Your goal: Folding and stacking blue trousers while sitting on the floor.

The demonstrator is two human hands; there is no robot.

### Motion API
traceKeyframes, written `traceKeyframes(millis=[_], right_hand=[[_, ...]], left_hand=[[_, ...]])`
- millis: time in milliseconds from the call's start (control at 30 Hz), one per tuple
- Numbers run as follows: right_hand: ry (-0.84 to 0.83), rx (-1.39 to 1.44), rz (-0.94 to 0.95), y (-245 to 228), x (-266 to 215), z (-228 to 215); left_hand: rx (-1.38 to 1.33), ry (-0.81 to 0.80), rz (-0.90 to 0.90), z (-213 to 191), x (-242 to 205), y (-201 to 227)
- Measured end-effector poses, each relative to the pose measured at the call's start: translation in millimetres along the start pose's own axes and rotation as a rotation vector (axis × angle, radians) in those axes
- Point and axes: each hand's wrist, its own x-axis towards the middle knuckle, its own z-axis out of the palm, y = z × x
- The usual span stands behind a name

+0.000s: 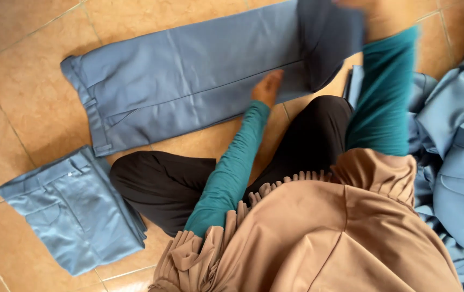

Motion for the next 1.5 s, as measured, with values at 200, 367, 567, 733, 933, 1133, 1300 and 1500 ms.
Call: traceKeyframes(millis=[200, 367, 567, 733, 933, 1133, 1300, 1500], right_hand=[[-0.496, 0.250, -0.051, -10, -42, 138], [-0.284, 0.308, 0.217, 61, -42, 147], [0.118, -0.108, 0.063, 155, -30, 110], [0.135, -0.461, -0.268, 145, -43, 181], [-0.316, -0.911, -0.246, 177, -44, 218], [-0.243, -1.012, 0.364, 155, 22, 94], [-0.052, -1.183, 0.239, 196, 39, 92], [-0.394, -1.067, -0.086, 166, 14, 186]], left_hand=[[-1.254, 0.196, -0.597, -162, -10, -20], [-0.789, 0.461, -0.486, -194, -15, -56], [0.274, 0.632, -0.268, -183, -25, -43], [0.830, 0.505, 0.091, -136, -18, -1], [1.077, 0.174, 0.030, -143, -7, -26], [1.200, 0.308, 0.047, -167, -25, -15], [1.201, 0.300, 0.032, -166, -25, -13], [1.233, 0.379, 0.090, -166, -26, -14]])
